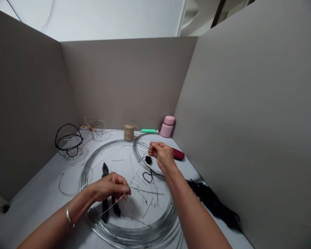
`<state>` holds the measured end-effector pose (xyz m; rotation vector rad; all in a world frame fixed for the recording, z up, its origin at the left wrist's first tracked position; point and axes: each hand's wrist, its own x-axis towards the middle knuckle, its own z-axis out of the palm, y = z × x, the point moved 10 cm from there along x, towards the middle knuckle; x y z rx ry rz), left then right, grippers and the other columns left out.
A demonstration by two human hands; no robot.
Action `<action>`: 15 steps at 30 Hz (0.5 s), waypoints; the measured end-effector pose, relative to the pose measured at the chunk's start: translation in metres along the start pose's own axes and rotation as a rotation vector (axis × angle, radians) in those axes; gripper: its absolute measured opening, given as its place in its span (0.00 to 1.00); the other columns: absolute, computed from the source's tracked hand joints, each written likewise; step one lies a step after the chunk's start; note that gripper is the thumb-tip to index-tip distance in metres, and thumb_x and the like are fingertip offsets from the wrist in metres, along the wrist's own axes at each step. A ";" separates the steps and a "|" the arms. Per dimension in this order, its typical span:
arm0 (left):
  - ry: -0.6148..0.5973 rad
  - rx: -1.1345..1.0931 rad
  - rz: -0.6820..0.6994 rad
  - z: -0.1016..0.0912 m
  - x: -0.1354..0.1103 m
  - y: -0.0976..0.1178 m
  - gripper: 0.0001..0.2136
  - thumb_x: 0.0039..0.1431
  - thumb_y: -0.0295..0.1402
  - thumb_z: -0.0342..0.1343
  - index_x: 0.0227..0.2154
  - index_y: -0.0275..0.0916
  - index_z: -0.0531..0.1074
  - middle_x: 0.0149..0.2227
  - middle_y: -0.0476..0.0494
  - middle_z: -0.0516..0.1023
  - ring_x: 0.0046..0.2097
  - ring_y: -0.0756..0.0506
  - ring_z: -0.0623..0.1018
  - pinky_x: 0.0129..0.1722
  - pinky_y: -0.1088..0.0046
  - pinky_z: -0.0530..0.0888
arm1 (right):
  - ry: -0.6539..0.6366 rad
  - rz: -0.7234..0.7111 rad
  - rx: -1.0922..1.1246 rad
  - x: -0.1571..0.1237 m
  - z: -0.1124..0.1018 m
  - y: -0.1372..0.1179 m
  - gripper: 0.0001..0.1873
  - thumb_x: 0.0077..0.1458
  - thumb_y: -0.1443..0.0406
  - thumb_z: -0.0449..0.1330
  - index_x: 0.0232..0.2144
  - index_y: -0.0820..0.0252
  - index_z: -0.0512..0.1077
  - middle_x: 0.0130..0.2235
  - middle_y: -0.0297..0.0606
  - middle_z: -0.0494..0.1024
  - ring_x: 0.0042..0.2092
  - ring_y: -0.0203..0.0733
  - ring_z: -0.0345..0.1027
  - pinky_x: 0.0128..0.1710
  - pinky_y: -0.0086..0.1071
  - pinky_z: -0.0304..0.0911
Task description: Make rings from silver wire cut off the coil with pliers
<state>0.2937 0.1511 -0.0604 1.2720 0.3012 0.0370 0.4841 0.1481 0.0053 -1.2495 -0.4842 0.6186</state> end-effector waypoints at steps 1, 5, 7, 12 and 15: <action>-0.003 0.013 0.003 0.000 -0.001 0.001 0.13 0.40 0.38 0.61 0.24 0.31 0.73 0.19 0.49 0.72 0.17 0.56 0.66 0.17 0.81 0.61 | 0.000 -0.005 -0.007 0.001 0.000 -0.003 0.09 0.50 0.74 0.56 0.20 0.66 0.67 0.15 0.24 0.68 0.16 0.26 0.61 0.15 0.20 0.59; 0.030 0.065 0.051 0.001 -0.008 0.013 0.12 0.39 0.37 0.61 0.22 0.31 0.72 0.18 0.49 0.72 0.17 0.56 0.65 0.17 0.79 0.60 | -0.009 0.010 -0.027 0.005 0.001 -0.003 0.09 0.51 0.72 0.55 0.20 0.66 0.66 0.16 0.24 0.68 0.17 0.26 0.61 0.16 0.21 0.59; 0.057 0.098 0.106 0.004 -0.011 0.023 0.11 0.40 0.36 0.60 0.19 0.31 0.72 0.17 0.49 0.71 0.17 0.56 0.63 0.17 0.80 0.59 | -0.011 0.024 -0.025 0.006 0.001 0.003 0.09 0.52 0.71 0.55 0.21 0.66 0.66 0.18 0.24 0.67 0.17 0.25 0.61 0.16 0.21 0.59; 0.138 0.135 0.144 0.006 -0.019 0.033 0.07 0.40 0.31 0.58 0.17 0.31 0.70 0.14 0.52 0.68 0.14 0.58 0.59 0.14 0.80 0.52 | -0.030 0.027 0.023 0.006 -0.001 0.011 0.09 0.52 0.69 0.55 0.21 0.66 0.66 0.17 0.24 0.67 0.17 0.25 0.60 0.17 0.21 0.59; 0.081 0.008 0.043 0.007 -0.019 0.014 0.07 0.40 0.32 0.58 0.20 0.31 0.71 0.15 0.51 0.69 0.13 0.58 0.59 0.13 0.80 0.52 | -0.065 0.000 0.065 0.006 0.000 0.002 0.07 0.45 0.68 0.61 0.20 0.65 0.68 0.16 0.27 0.69 0.17 0.26 0.61 0.16 0.21 0.59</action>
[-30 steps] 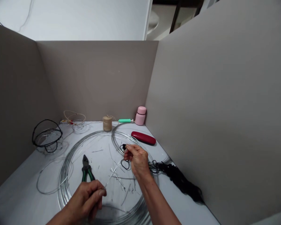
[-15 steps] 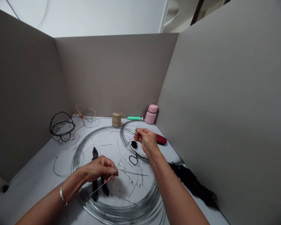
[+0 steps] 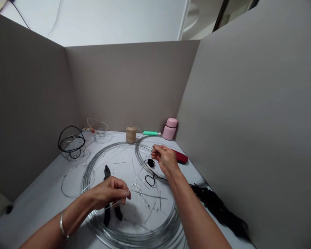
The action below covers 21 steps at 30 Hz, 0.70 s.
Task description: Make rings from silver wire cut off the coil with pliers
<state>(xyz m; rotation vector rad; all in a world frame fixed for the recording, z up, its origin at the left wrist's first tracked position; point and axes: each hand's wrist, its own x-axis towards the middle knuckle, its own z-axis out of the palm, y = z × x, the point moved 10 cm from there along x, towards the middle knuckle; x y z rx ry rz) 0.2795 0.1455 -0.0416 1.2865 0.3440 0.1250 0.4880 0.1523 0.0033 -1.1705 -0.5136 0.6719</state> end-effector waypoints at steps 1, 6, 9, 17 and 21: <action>-0.021 -0.048 -0.032 -0.001 0.000 -0.007 0.08 0.40 0.32 0.58 0.21 0.31 0.71 0.15 0.50 0.69 0.13 0.58 0.60 0.13 0.80 0.53 | -0.014 -0.007 0.011 0.000 0.001 -0.004 0.07 0.42 0.68 0.63 0.19 0.65 0.68 0.16 0.28 0.70 0.17 0.27 0.61 0.16 0.20 0.59; -0.055 -0.156 -0.075 -0.003 -0.001 -0.025 0.09 0.38 0.33 0.60 0.21 0.30 0.71 0.16 0.49 0.70 0.13 0.56 0.63 0.13 0.80 0.55 | -0.064 -0.001 0.027 0.000 0.001 -0.008 0.07 0.39 0.68 0.64 0.20 0.65 0.69 0.17 0.30 0.71 0.18 0.28 0.63 0.16 0.20 0.59; 0.019 -0.048 -0.007 0.000 -0.003 -0.012 0.10 0.38 0.34 0.60 0.21 0.30 0.70 0.15 0.50 0.69 0.13 0.58 0.60 0.13 0.80 0.52 | -0.061 0.018 0.021 0.003 -0.003 0.002 0.07 0.47 0.69 0.60 0.20 0.66 0.68 0.17 0.27 0.69 0.18 0.26 0.62 0.17 0.20 0.59; 0.109 0.169 -0.073 0.000 -0.008 -0.024 0.07 0.38 0.32 0.57 0.18 0.33 0.67 0.14 0.53 0.68 0.13 0.58 0.57 0.12 0.81 0.50 | -0.131 0.039 -0.008 0.001 -0.002 0.013 0.07 0.47 0.67 0.60 0.22 0.66 0.67 0.19 0.27 0.69 0.18 0.27 0.62 0.16 0.22 0.60; 0.056 0.105 -0.086 -0.008 -0.008 -0.040 0.09 0.38 0.34 0.58 0.19 0.33 0.68 0.15 0.51 0.70 0.12 0.58 0.58 0.11 0.81 0.51 | -0.156 0.011 0.003 -0.003 0.000 0.008 0.11 0.35 0.64 0.67 0.20 0.65 0.69 0.18 0.31 0.71 0.18 0.29 0.63 0.14 0.21 0.61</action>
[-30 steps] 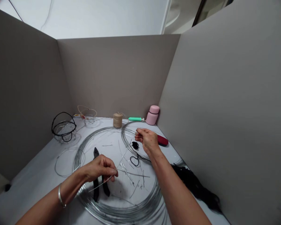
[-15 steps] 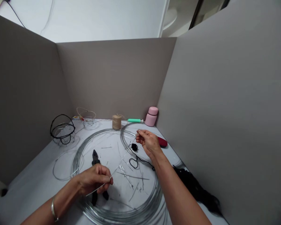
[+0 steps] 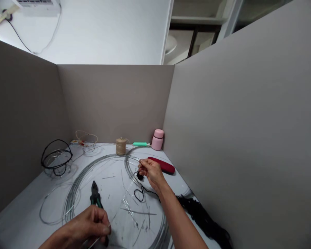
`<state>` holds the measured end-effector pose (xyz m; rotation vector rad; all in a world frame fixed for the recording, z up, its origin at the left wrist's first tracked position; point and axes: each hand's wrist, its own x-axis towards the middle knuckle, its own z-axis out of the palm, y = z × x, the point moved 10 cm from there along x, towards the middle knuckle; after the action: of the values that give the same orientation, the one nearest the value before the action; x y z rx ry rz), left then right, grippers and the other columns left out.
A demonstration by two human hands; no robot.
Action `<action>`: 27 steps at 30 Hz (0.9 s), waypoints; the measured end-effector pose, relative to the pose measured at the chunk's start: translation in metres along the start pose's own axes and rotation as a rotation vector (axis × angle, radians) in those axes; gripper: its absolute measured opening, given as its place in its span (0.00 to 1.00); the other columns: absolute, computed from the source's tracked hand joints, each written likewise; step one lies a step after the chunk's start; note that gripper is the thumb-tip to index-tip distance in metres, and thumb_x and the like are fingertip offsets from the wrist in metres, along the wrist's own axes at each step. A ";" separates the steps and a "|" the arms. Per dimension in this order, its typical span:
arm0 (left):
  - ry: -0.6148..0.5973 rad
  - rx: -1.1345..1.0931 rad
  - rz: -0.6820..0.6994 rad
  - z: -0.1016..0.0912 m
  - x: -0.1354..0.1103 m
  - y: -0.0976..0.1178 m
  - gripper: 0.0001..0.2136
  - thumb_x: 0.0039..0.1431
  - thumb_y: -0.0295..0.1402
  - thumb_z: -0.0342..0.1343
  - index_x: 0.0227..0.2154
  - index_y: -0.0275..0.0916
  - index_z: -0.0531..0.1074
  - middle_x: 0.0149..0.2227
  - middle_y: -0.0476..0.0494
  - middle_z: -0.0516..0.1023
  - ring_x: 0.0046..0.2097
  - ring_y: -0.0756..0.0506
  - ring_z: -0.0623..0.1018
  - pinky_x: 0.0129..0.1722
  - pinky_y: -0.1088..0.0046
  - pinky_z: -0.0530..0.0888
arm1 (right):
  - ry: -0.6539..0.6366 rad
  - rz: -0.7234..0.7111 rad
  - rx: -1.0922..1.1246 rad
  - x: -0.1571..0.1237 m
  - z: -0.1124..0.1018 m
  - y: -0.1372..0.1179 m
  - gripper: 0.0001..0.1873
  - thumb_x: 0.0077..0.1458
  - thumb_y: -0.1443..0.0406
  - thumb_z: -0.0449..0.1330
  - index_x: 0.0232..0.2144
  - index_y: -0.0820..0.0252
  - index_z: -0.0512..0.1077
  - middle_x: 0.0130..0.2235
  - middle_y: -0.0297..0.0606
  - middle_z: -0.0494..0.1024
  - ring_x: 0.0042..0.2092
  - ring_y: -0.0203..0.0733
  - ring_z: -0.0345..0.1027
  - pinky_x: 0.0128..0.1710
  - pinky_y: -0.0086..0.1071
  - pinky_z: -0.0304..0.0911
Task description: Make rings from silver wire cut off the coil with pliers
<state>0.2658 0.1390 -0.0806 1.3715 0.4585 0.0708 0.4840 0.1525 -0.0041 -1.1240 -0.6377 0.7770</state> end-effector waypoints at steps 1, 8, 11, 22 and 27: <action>0.014 -0.007 0.014 -0.002 0.000 0.000 0.09 0.37 0.35 0.58 0.19 0.33 0.68 0.15 0.51 0.70 0.12 0.57 0.58 0.11 0.80 0.51 | 0.004 -0.006 0.005 0.000 0.000 0.000 0.12 0.33 0.64 0.67 0.19 0.65 0.69 0.18 0.31 0.71 0.18 0.29 0.63 0.15 0.21 0.61; 0.229 0.161 0.016 -0.024 -0.003 -0.004 0.05 0.35 0.30 0.55 0.14 0.34 0.65 0.11 0.52 0.65 0.14 0.56 0.58 0.15 0.79 0.51 | 0.033 -0.017 0.011 -0.005 0.003 0.004 0.12 0.32 0.63 0.67 0.18 0.64 0.69 0.17 0.31 0.71 0.18 0.29 0.62 0.14 0.21 0.60; 0.329 0.348 -0.033 -0.049 -0.011 -0.012 0.05 0.38 0.30 0.52 0.13 0.35 0.64 0.12 0.53 0.64 0.17 0.53 0.62 0.17 0.79 0.54 | 0.039 -0.006 -0.016 -0.010 0.008 0.004 0.12 0.31 0.63 0.67 0.18 0.64 0.69 0.19 0.34 0.72 0.19 0.32 0.64 0.13 0.22 0.60; 0.736 0.490 0.116 -0.142 -0.117 0.016 0.13 0.48 0.39 0.46 0.17 0.36 0.63 0.17 0.53 0.60 0.23 0.52 0.60 0.23 0.77 0.57 | 0.410 0.095 0.044 -0.002 -0.037 0.054 0.07 0.32 0.72 0.63 0.16 0.59 0.67 0.16 0.31 0.72 0.18 0.33 0.67 0.15 0.21 0.65; 0.935 0.351 0.088 -0.190 -0.168 0.002 0.17 0.45 0.47 0.47 0.17 0.36 0.64 0.15 0.55 0.58 0.20 0.53 0.56 0.20 0.77 0.53 | 0.423 0.232 -0.025 -0.001 -0.044 0.075 0.08 0.29 0.73 0.61 0.16 0.57 0.67 0.17 0.35 0.74 0.19 0.38 0.69 0.17 0.25 0.68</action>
<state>0.0465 0.2632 -0.0563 1.6536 1.2303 0.7542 0.5017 0.1456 -0.0892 -1.3511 -0.1641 0.6978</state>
